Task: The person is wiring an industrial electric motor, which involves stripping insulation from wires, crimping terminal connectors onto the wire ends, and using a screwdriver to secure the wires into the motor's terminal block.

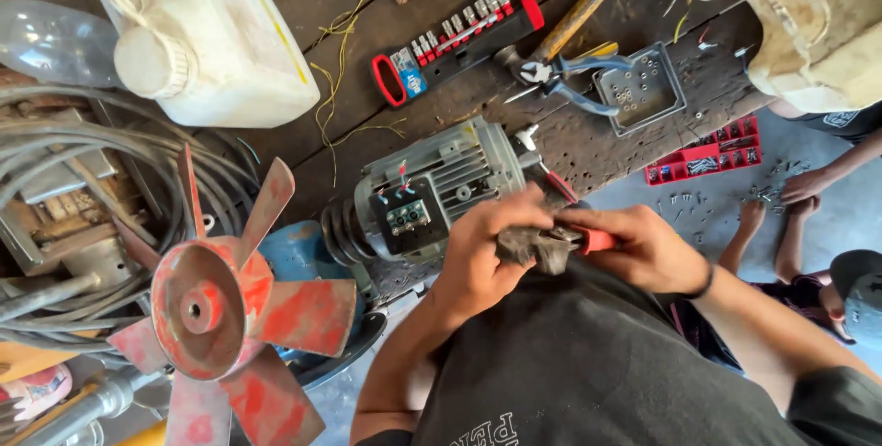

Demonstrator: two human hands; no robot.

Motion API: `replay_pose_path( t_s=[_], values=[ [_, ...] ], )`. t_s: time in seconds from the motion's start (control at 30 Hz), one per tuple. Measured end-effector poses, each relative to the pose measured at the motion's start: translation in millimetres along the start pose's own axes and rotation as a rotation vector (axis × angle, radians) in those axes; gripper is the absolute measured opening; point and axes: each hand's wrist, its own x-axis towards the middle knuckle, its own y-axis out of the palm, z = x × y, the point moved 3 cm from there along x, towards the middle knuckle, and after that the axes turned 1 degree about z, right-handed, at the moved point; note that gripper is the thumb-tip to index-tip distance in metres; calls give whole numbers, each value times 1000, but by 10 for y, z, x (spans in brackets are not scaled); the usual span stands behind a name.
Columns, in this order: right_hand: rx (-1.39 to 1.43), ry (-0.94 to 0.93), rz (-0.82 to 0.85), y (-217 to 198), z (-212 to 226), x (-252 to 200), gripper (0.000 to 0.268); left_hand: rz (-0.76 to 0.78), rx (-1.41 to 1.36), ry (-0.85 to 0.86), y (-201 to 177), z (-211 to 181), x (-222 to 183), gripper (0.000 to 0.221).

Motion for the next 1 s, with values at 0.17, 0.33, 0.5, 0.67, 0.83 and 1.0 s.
replay_pose_path(
  t_s=[0.17, 0.33, 0.5, 0.67, 0.83, 1.0],
  values=[
    [-425, 289, 271, -444, 75, -61, 60, 118, 175, -283, 57, 160, -104, 40],
    [-909, -103, 87, -464, 163, 39, 47, 52, 241, -363, 92, 120, -3, 34],
    [-1008, -136, -132, -5, 98, 71, 113, -70, 124, -418, 68, 114, 90, 29],
    [-869, -159, -250, 288, -244, 135, 135, -90, 93, -490, -1, 37, 134, 31],
    [-849, -330, -416, 290, -283, 346, 96, -119, 13, -439, 75, 29, 74, 34],
    [-565, -360, -315, 226, -440, 391, 101, -165, 64, -185, -45, -114, 70, 35]
  ],
)
